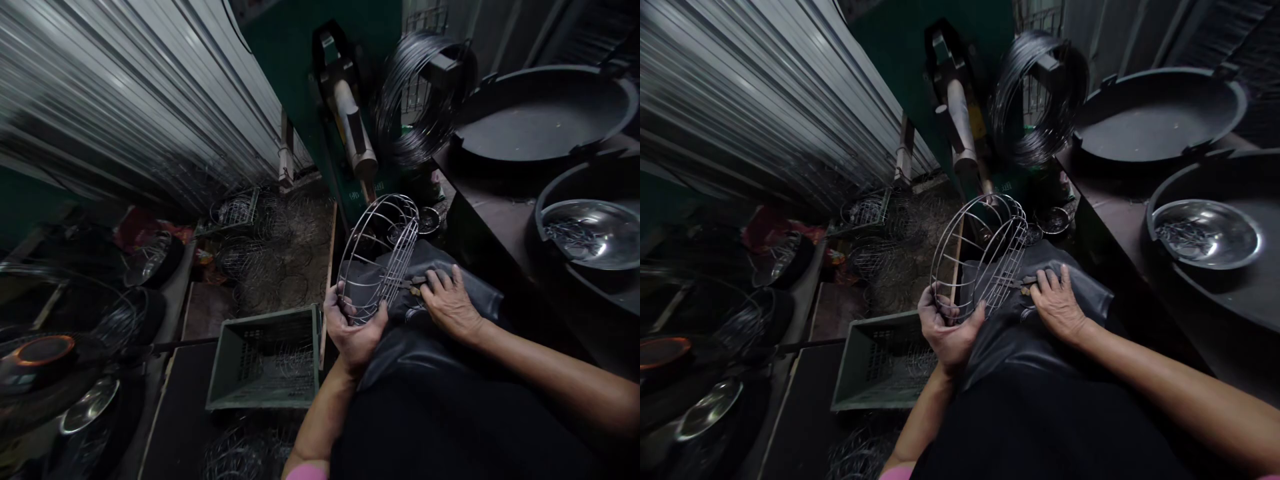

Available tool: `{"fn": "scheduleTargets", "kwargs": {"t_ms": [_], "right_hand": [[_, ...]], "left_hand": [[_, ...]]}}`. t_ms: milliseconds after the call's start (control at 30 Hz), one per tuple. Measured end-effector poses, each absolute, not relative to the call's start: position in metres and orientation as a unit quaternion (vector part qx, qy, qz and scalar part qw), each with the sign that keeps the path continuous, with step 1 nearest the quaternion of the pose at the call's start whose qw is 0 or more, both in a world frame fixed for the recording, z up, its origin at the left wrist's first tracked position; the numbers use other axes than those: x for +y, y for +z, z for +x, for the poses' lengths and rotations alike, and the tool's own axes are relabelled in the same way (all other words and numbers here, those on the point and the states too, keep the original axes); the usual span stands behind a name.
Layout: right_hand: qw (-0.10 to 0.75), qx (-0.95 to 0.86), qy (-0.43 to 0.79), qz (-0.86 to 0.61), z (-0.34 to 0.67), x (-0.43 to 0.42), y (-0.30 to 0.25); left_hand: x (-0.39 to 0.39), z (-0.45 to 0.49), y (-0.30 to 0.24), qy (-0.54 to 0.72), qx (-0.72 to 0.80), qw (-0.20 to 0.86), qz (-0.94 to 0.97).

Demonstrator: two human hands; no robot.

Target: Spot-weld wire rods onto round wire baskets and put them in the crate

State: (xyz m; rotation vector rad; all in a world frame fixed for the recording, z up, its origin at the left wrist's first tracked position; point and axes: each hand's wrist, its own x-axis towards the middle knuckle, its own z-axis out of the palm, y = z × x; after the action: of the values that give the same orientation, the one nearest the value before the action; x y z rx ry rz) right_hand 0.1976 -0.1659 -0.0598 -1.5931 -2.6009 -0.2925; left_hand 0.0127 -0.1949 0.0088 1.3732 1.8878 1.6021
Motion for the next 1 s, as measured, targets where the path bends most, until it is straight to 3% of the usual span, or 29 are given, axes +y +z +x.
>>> {"fn": "scheduleTargets", "kwargs": {"t_ms": [333, 800, 1000], "right_hand": [[0.083, -0.887, -0.049, -0.452, 0.232, -0.142, -0.068], [0.044, -0.719, 0.092, -0.688, 0.232, -0.131, -0.087], [0.066, -0.715, 0.115, -0.686, 0.230, -0.126, -0.103]], "left_hand": [[-0.179, 0.029, 0.013, 0.568, 0.627, 0.187, 0.499], [-0.106, 0.098, 0.040, 0.423, 0.504, 0.205, 0.724], [-0.097, 0.109, 0.036, 0.371, 0.493, 0.191, 0.763]]}}
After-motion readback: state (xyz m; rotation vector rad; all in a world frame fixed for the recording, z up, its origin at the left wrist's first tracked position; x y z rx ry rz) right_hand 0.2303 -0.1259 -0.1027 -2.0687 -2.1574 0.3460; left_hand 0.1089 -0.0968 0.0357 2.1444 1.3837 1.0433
